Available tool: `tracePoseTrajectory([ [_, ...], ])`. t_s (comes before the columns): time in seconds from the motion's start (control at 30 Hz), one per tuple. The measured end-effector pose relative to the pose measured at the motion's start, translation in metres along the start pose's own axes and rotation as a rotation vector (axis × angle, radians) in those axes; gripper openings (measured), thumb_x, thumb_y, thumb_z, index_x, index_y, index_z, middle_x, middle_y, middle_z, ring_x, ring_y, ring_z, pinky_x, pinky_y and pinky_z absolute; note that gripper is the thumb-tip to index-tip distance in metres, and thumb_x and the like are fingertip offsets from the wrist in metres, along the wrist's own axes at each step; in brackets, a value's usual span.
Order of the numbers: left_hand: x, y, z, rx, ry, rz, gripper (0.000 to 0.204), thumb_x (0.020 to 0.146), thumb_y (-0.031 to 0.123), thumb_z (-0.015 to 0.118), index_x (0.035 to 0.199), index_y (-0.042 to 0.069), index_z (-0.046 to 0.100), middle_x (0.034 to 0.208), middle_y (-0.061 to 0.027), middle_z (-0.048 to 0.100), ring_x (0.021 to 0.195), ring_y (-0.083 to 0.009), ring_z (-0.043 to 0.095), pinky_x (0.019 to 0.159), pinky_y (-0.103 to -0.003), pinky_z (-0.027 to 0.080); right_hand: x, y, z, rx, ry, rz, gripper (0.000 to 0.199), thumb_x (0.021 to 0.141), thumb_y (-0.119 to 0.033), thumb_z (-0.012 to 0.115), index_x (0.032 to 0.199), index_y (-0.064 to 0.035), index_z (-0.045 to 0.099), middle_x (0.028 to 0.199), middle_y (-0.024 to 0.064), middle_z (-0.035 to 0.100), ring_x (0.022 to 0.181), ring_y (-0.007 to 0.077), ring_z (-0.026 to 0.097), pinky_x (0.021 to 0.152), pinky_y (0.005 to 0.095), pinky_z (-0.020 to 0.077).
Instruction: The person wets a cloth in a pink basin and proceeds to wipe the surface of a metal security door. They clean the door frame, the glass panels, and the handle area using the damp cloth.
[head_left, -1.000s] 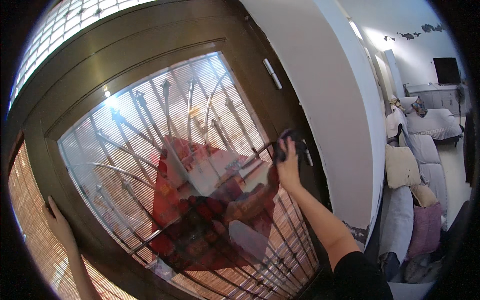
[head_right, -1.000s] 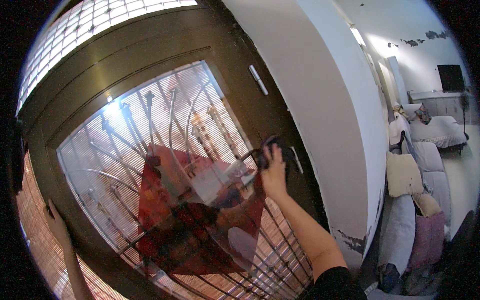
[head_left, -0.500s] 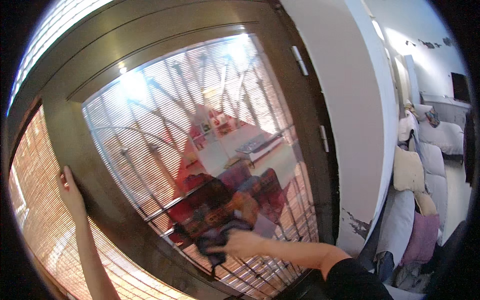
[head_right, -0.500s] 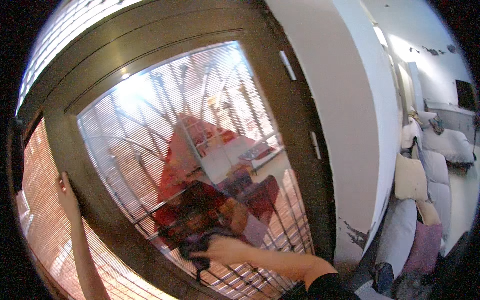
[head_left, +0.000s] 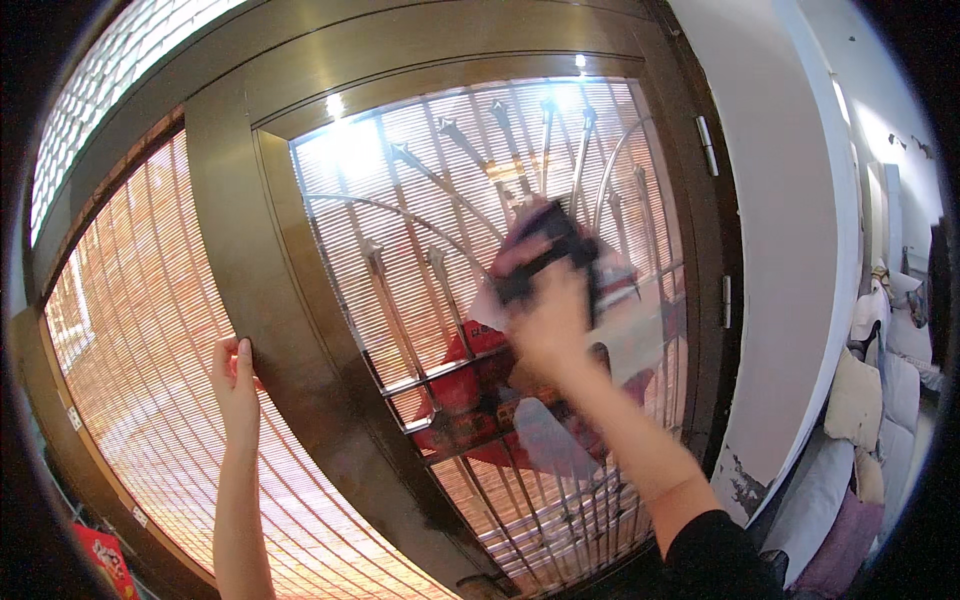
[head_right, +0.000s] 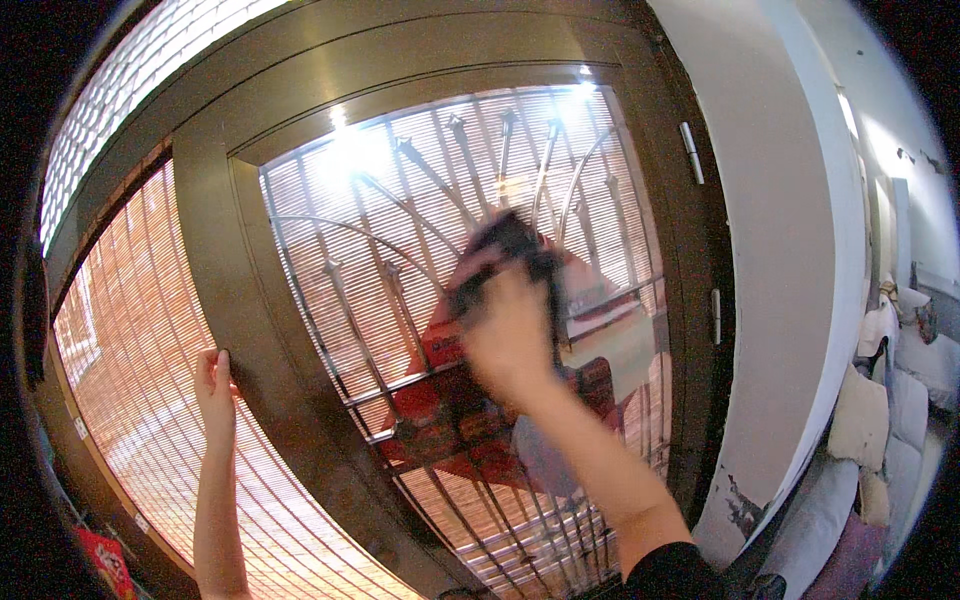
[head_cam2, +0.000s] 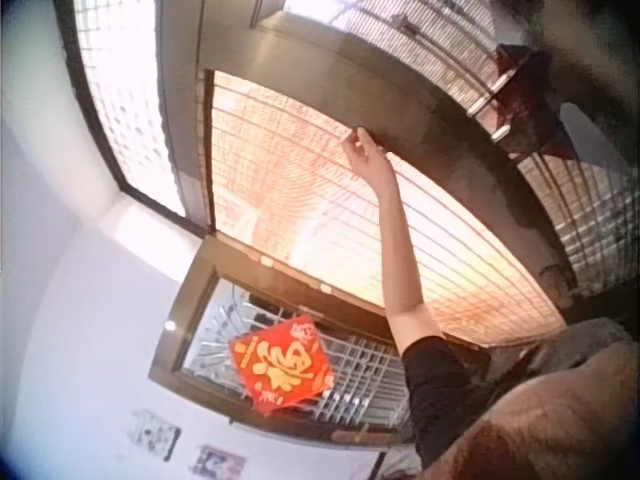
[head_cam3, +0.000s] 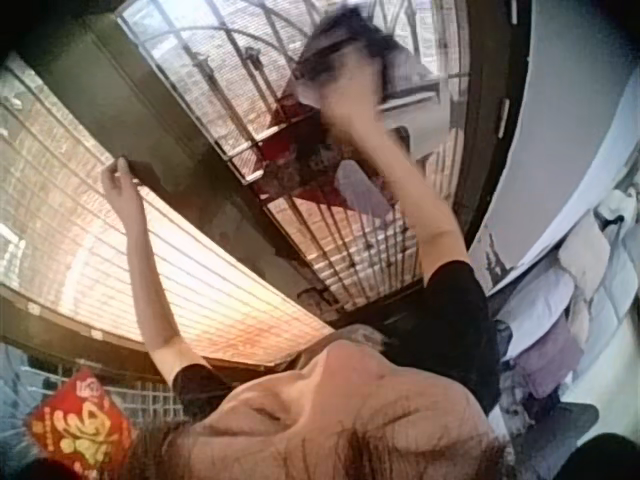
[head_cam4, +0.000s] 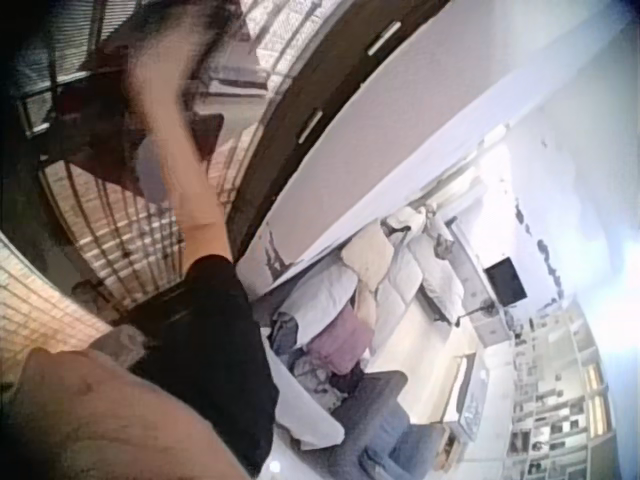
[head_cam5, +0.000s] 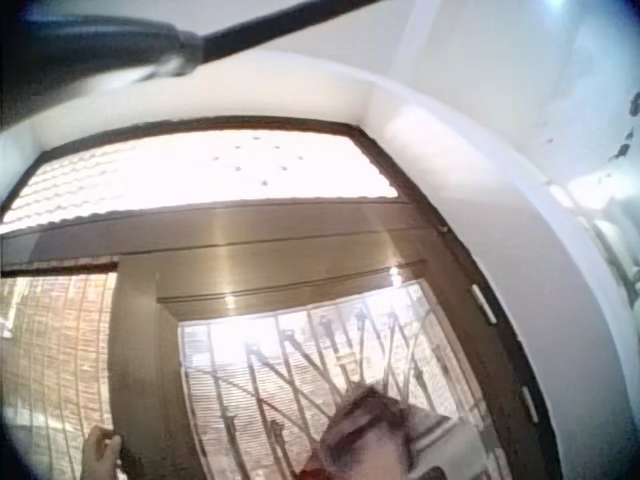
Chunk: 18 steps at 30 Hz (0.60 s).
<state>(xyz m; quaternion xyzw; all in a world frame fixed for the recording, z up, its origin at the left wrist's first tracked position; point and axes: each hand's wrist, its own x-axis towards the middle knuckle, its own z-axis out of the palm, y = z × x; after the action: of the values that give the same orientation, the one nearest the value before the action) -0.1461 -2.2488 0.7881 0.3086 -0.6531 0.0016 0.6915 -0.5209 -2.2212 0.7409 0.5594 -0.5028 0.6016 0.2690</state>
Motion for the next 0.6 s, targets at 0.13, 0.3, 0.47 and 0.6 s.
tracePoseTrajectory([
  [0.13,0.0,-0.011,0.023,-0.013,0.122,0.133,0.017,0.095,0.021,0.049,0.092,0.005,0.051,0.071,0.0042,0.045,0.058,-0.0018,0.036,0.051,-0.017,0.03,-0.111,-0.065,0.063,0.234,-0.502,-0.733,0.057,0.076,-0.016,0.054,0.132,-0.017,0.043,0.129,0.0129,0.047,0.118,0.0306,0.045,0.098,0.0491,0.0317],
  [0.3,-0.008,-0.003,0.014,-0.064,0.071,-0.017,0.016,0.095,0.021,0.048,0.091,0.005,0.049,0.072,0.0038,0.044,0.059,-0.0029,0.034,0.051,-0.018,0.028,-0.067,-0.044,0.027,0.163,-0.765,-0.663,0.058,0.073,-0.015,0.058,0.13,-0.0144,0.046,0.109,0.0136,0.056,0.098,0.0273,0.055,0.084,0.0497,0.039],
  [0.47,-0.006,0.002,0.009,-0.035,0.048,-0.01,0.016,0.095,0.021,0.048,0.09,0.005,0.048,0.07,0.0022,0.046,0.059,-0.0043,0.037,0.051,-0.02,0.031,0.054,0.063,-0.026,-0.292,0.261,-0.191,0.058,0.068,-0.006,0.054,0.126,-0.0086,0.048,0.135,0.0235,0.039,0.124,0.0411,0.036,0.093,0.0577,0.0301],
  [0.6,-0.007,0.004,0.021,-0.018,0.016,-0.043,0.02,0.095,0.022,0.047,0.088,0.003,0.047,0.07,-0.0013,0.048,0.064,-0.0067,0.042,0.057,-0.023,0.036,0.133,0.166,-0.035,-0.593,0.482,0.092,0.04,0.087,-0.024,0.047,0.123,-0.0062,0.049,0.131,0.0218,0.042,0.122,0.0391,0.037,0.087,0.0575,0.0345],
])
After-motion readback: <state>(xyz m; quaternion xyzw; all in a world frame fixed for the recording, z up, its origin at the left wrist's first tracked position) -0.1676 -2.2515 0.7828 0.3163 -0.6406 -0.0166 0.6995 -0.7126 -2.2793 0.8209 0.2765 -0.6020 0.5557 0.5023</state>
